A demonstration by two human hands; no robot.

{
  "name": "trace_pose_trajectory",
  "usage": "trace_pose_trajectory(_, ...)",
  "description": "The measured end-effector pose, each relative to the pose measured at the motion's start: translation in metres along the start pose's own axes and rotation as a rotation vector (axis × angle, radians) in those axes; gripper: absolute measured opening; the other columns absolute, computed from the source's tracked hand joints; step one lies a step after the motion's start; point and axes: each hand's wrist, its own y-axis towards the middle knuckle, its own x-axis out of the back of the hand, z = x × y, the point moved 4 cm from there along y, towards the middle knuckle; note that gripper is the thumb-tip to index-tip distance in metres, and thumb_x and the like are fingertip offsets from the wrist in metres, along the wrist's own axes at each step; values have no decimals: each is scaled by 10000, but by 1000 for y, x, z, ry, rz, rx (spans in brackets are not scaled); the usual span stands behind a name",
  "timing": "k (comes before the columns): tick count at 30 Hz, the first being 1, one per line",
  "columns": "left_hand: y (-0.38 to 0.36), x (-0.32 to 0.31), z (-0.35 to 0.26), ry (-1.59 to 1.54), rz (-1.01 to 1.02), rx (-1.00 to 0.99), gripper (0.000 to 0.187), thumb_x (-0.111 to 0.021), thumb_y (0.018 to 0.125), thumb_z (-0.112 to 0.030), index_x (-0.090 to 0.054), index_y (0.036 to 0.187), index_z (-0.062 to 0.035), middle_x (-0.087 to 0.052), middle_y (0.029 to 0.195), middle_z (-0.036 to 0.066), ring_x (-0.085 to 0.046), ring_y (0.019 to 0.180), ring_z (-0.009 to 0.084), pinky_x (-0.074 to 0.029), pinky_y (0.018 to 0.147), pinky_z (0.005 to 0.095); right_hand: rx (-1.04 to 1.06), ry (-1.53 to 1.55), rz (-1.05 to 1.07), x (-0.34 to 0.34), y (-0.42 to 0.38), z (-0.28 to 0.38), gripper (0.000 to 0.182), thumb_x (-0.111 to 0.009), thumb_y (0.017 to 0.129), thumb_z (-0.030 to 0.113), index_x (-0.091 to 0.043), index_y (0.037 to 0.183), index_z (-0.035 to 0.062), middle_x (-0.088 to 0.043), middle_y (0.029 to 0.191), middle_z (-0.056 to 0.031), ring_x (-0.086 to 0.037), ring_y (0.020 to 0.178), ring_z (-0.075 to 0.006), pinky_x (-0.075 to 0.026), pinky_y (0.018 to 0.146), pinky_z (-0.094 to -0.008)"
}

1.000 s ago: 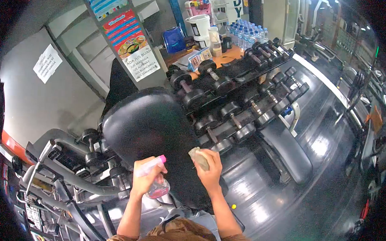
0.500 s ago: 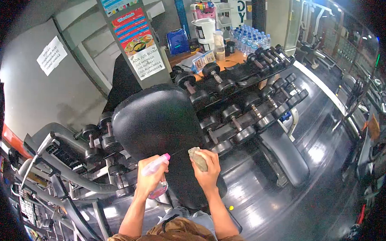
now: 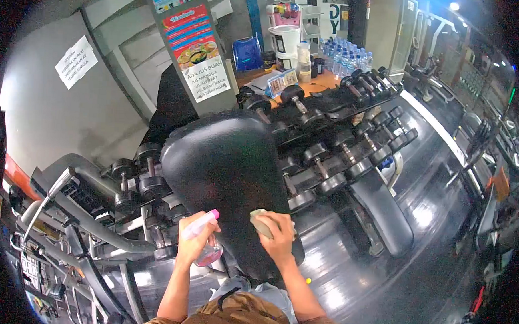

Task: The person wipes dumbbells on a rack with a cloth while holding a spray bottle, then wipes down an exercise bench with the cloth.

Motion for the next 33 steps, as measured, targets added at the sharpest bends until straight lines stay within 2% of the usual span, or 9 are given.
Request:
trace_pose_trajectory(6,-6,12,13,-151,11,37,136,-594,900,-62,-642,824,40,-662,691,83,-579,486,92,-459,457,237,94,-52,-187,6,63,12,408,-799,630,-16,-676,1003,96,-659,1001,-61,-609,897,-268,-504,768,-370)
trace_pose_trajectory(10,-9,13,17,-157,10,16,129,-597,896,-62,-639,822,36,-660,687,80,-576,478,95,-462,456,244,60,19,-243,-8,79,31,399,-798,618,-14,-677,982,96,-654,1010,-65,-606,902,-274,-504,781,-373)
trace_pose_trajectory(13,-11,12,20,-170,13,28,116,-598,886,-55,-642,823,33,-659,680,75,-577,478,94,-464,457,247,91,86,-103,-19,47,32,338,-766,618,-33,-678,926,76,-660,980,-87,-619,886,-285,-501,770,-372)
trace_pose_trajectory(16,-12,12,21,-158,36,24,103,-601,873,-50,-650,827,28,-658,674,70,-576,478,91,-460,456,246,79,33,79,-17,9,26,393,-775,582,-28,-680,945,89,-661,998,-69,-622,902,-284,-501,780,-368)
trace_pose_trajectory(18,-12,12,20,-136,46,9,98,-603,867,-49,-654,830,25,-658,670,68,-574,477,90,-456,455,245,96,10,86,-8,12,18,397,-779,591,-29,-676,956,86,-666,993,-70,-626,905,-284,-501,781,-367)
trace_pose_trajectory(20,-13,13,19,-84,10,17,119,-615,868,-79,-661,811,15,-657,669,68,-568,478,90,-443,461,253,53,7,-23,0,32,16,376,-777,609,-48,-664,948,69,-676,978,-100,-634,884,-290,-505,774,-372)
trace_pose_trajectory(22,-10,13,26,-62,-9,-3,134,-622,865,-95,-661,795,13,-654,663,66,-566,480,91,-439,467,257,49,-5,-146,6,63,24,394,-785,625,-28,-675,986,85,-675,1002,-77,-620,885,-283,-508,761,-369)
trace_pose_trajectory(26,-10,12,29,-63,-5,31,164,-613,884,-104,-623,774,16,-641,652,77,-570,460,100,-438,433,241,82,19,-191,-6,87,45,365,-778,630,-36,-683,964,76,-675,1012,-78,-621,889,-276,-509,765,-372)
trace_pose_trajectory(33,-18,25,32,-39,-40,7,140,-629,850,-97,-660,766,11,-644,652,60,-571,483,95,-438,473,255,119,59,89,-32,10,48,419,-758,587,-41,-695,968,121,-661,1035,-42,-600,924,-261,-516,787,-361)
